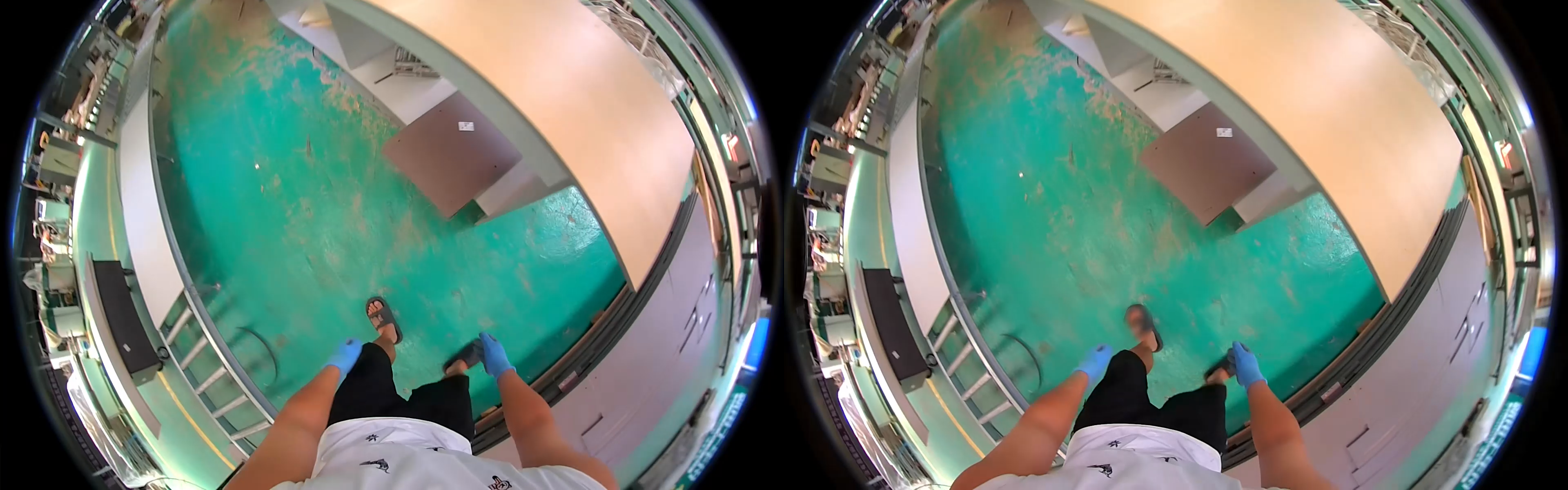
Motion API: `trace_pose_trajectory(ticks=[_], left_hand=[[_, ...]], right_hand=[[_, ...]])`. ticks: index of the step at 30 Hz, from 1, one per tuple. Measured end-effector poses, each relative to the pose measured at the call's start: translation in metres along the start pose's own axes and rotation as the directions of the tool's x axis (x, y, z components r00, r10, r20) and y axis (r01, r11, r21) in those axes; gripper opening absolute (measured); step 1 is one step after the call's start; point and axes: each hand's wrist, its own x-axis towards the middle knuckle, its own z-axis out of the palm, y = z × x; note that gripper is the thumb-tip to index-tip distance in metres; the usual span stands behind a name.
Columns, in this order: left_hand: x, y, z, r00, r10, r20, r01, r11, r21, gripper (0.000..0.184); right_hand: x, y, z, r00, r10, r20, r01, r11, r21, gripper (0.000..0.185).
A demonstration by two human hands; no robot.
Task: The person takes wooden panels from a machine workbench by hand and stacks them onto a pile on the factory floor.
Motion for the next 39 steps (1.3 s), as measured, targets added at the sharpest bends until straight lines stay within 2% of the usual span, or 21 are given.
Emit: trace_pose_trajectory(ticks=[1, 3, 5, 7, 9, 11, 13, 15, 17, 19, 20, 22, 24, 25, 26, 28, 30, 31, 33, 37, 39], left_hand=[[0.021, -0.015, -0.013, 0.999, -0.051, 0.005, 0.052, 0.997, -0.063, 0.051], [0.018, 0.004, -0.062, 0.967, -0.249, 0.055, 0.254, 0.925, -0.281, 0.053], [0.071, -0.034, -0.078, 0.981, -0.180, -0.076, 0.138, 0.914, -0.382, 0.047], [0.127, -0.069, -0.085, 0.972, -0.201, -0.126, 0.125, 0.885, -0.448, 0.035], [0.161, -0.068, -0.108, 0.978, -0.207, -0.034, 0.177, 0.902, -0.393, 0.045], [0.207, -0.078, -0.119, 0.970, -0.242, -0.032, 0.227, 0.942, -0.247, 0.045], [0.211, -0.021, -0.152, 0.978, -0.207, 0.011, 0.194, 0.893, -0.407, 0.044], [0.226, 0.042, -0.169, 0.972, -0.223, -0.077, 0.143, 0.815, -0.561, 0.040], [0.290, 0.071, -0.178, 0.986, -0.169, -0.002, 0.139, 0.814, -0.564, 0.028], [0.351, 0.107, -0.191, 0.997, -0.080, 0.001, 0.065, 0.805, -0.589, 0.032], [0.368, 0.141, -0.198, 0.998, -0.056, -0.023, 0.032, 0.809, -0.587, 0.034], [0.407, 0.213, -0.203, 0.999, 0.009, -0.053, -0.039, 0.809, -0.586, 0.037], [0.447, 0.262, -0.202, 0.990, 0.126, -0.058, -0.136, 0.807, -0.575, 0.039], [0.478, 0.278, -0.204, 0.965, 0.258, -0.054, -0.251, 0.838, -0.485, 0.048], [0.490, 0.310, -0.204, 0.923, 0.363, -0.125, -0.380, 0.819, -0.429, 0.061], [0.490, 0.381, -0.207, 0.888, 0.444, -0.117, -0.451, 0.799, -0.397, 0.072], [0.501, 0.427, -0.196, 0.822, 0.554, -0.134, -0.563, 0.753, -0.339, 0.072], [0.498, 0.448, -0.194, 0.829, 0.549, -0.106, -0.549, 0.765, -0.336, 0.072], [0.493, 0.471, -0.187, 0.810, 0.574, 0.124, -0.526, 0.803, -0.279, 0.081], [0.498, 0.481, -0.153, 0.802, 0.507, 0.316, -0.467, 0.862, -0.196, 0.083], [0.489, 0.488, -0.137, 0.657, 0.543, 0.523, -0.377, 0.838, -0.395, 0.084]], right_hand=[[0.007, -0.014, 0.017, 1.000, 0.010, -0.005, -0.010, 0.999, -0.032, 0.051], [0.049, -0.033, 0.030, 1.000, 0.013, 0.008, -0.012, 0.985, -0.170, 0.051], [0.061, -0.072, 0.065, 0.997, 0.019, -0.072, -0.031, 0.985, -0.172, 0.050], [0.092, -0.105, 0.084, 0.992, -0.030, -0.126, 0.016, 0.993, -0.116, 0.051], [0.150, -0.130, 0.085, 0.994, -0.035, -0.107, 0.025, 0.995, -0.091, 0.056], [0.177, -0.168, 0.108, 0.986, -0.027, -0.162, 0.015, 0.997, -0.075, 0.065], [0.200, -0.205, 0.137, 0.987, 0.012, -0.162, -0.017, 0.999, -0.031, 0.074], [0.244, -0.227, 0.149, 0.984, 0.072, -0.162, -0.067, 0.997, 0.036, 0.077], [0.294, -0.250, 0.168, 0.979, 0.134, -0.151, -0.118, 0.987, 0.113, 0.080], [0.298, -0.276, 0.190, 0.999, 0.011, -0.047, -0.002, 0.979, 0.203, 0.078], [0.301, -0.283, 0.201, 0.997, 0.029, -0.070, -0.014, 0.979, 0.205, 0.078], [0.321, -0.296, 0.223, 0.988, -0.147, -0.053, 0.156, 0.889, 0.430, 0.076], [0.334, -0.288, 0.221, 0.983, -0.182, -0.016, 0.170, 0.878, 0.447, 0.074], [0.337, -0.286, 0.218, 0.970, -0.242, 0.038, 0.198, 0.865, 0.461, 0.072], [0.338, -0.282, 0.217, 0.974, -0.227, 0.022, 0.192, 0.870, 0.453, 0.072], [0.336, -0.275, 0.224, 0.962, -0.274, -0.013, 0.251, 0.858, 0.449, 0.072], [0.328, -0.265, 0.229, 0.959, -0.283, -0.015, 0.263, 0.868, 0.420, 0.072], [0.321, -0.257, 0.229, 0.969, -0.245, 0.011, 0.217, 0.876, 0.431, 0.072], [0.307, -0.234, 0.229, 0.989, -0.147, 0.001, 0.132, 0.887, 0.443, 0.074], [0.283, -0.179, 0.219, 0.995, -0.086, 0.041, 0.058, 0.885, 0.463, 0.076], [0.269, -0.156, 0.211, 0.990, 0.005, 0.140, -0.078, 0.848, 0.524, 0.078]])
